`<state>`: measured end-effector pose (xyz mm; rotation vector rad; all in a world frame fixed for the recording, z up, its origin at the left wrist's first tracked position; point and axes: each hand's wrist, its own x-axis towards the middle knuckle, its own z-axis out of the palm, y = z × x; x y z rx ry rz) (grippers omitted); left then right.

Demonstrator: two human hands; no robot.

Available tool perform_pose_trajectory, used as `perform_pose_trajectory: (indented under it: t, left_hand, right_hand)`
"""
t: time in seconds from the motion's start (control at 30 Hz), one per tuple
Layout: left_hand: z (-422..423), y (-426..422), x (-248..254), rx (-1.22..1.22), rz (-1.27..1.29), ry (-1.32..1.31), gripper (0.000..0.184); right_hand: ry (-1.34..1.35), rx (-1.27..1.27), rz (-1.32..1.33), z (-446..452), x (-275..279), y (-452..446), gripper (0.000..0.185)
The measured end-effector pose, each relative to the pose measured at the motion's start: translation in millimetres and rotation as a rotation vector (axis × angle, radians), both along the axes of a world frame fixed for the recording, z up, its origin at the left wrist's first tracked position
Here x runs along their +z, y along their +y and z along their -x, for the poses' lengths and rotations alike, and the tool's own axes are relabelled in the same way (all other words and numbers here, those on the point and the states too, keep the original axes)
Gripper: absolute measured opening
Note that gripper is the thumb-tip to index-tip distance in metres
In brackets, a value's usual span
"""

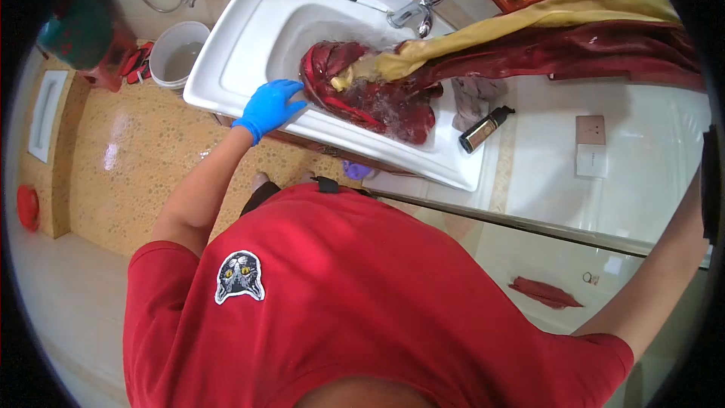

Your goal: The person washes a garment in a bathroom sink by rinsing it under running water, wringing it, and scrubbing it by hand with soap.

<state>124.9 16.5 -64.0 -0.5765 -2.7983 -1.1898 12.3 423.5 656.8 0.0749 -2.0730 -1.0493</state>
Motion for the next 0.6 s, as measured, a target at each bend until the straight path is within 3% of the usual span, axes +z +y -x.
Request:
perform_pose_trajectory:
  t: [0.1, 0.27, 0.5, 0.6]
  left_hand:
    - [-1.0, 0.0, -2.2, 0.013, 0.025, 0.001, 0.044]
    - [7.2, 19.7, 3.5, 0.065, 0.053, -0.034, 0.059]
    - [60.0, 114.6, 22.1, -0.098, -0.068, 0.039, 0.091]
    - [81.3, 144.5, 38.1, -0.001, 0.424, -0.069, 0.107]
  right_hand:
    - [-0.175, 0.362, 0.613, -19.6, -35.3, 31.9, 0.035]
    - [-0.420, 0.519, 0.913, -18.7, -134.6, 53.5, 0.036]
    - [-0.836, 0.763, 1.367, 6.4, -315.8, 29.1, 0.036]
    - [-0.893, 0.764, 1.606, 11.5, -419.8, 25.2, 0.037]
